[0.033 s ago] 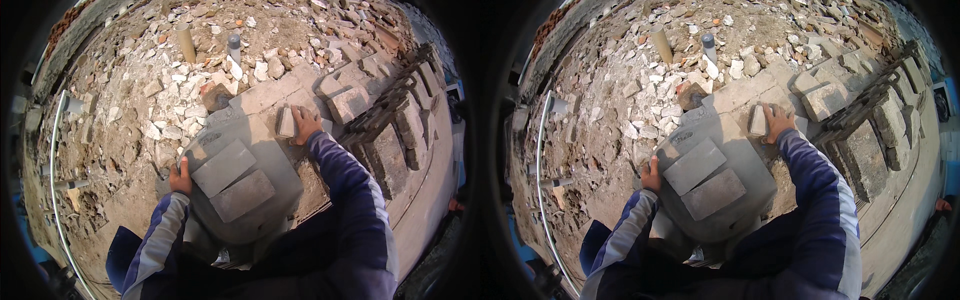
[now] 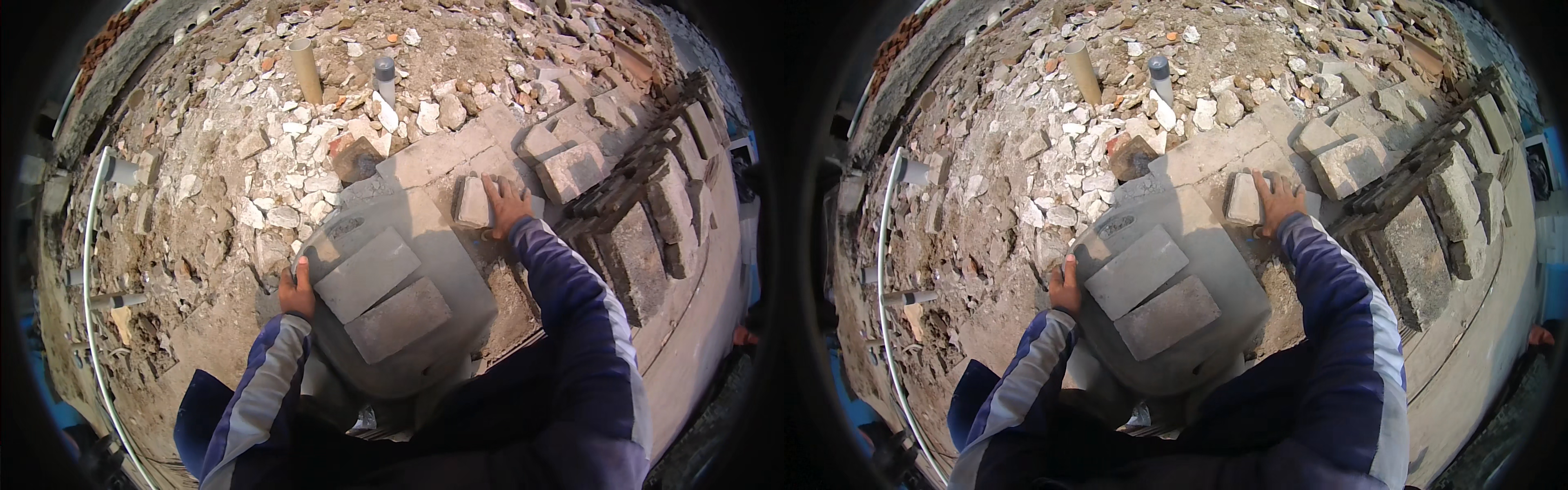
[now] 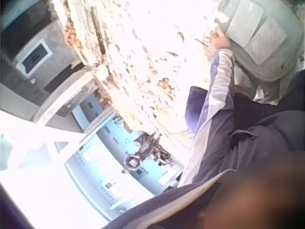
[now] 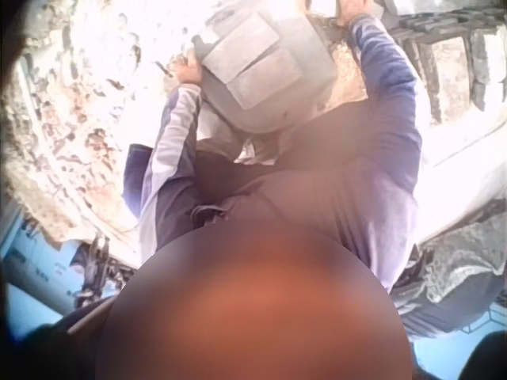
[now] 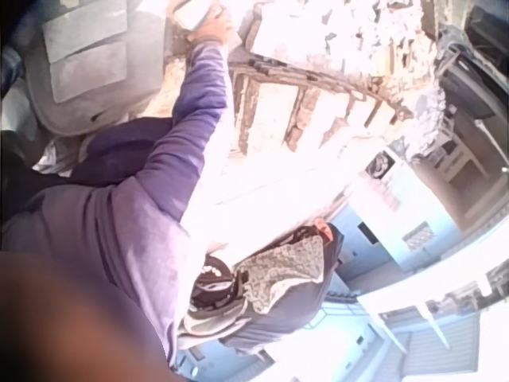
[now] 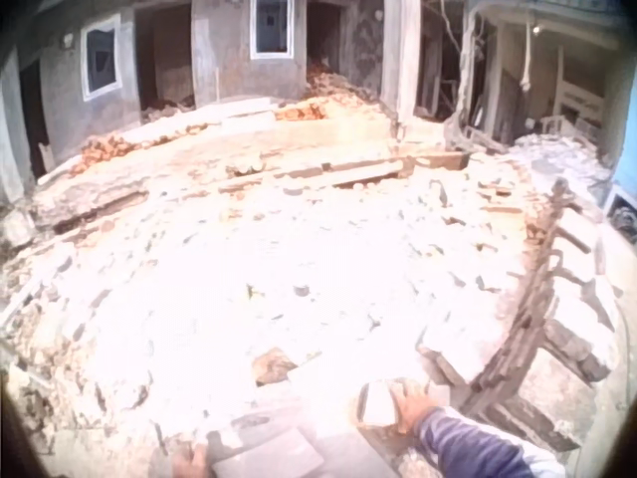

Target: The person repeatedly picks up bricks from a pile, places them into a head pan, carries the pan across a construction yard, and stacks the bricks onto a growing pile. The cycle repeats multiple times throughout the clip.

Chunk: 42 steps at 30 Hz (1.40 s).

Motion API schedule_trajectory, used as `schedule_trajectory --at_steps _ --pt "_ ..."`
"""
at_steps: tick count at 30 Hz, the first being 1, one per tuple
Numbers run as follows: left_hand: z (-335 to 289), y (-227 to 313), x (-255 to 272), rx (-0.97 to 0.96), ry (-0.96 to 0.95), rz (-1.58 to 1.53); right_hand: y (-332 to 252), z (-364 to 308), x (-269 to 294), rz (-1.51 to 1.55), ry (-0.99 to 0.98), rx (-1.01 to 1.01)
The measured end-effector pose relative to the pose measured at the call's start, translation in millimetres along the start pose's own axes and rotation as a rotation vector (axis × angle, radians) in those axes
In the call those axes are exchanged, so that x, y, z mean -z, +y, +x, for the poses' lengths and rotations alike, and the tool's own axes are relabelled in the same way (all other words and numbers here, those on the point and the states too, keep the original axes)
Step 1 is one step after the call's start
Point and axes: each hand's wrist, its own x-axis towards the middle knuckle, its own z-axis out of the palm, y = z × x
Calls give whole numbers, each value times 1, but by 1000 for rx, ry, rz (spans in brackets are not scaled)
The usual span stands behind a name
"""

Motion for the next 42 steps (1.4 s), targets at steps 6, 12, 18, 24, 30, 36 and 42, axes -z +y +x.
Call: schedule_trajectory --at_steps 6,12,18,24,30,36,42 --pt "10 2 -4 -81 7 21 -1 4 17 125 -72 -56" --pt "28 -9 2 -4 -146 -210 -87 -47 63 222 -23 483" --pt "62 57 20 -252 -114 -211 -169 -69 75 347 146 883" --pt "-42 89 -16 -728 -384 653 -18 21 74 439 695 74" --pt "-51 95 -26 -699 -335 811 117 52 53 672 481 -942" --pt "-47 95 -27 -697 -355 845 140 77 29 957 549 -1119" --pt "-42 94 -27 -698 -370 852 145 78 35 901 432 -1063"
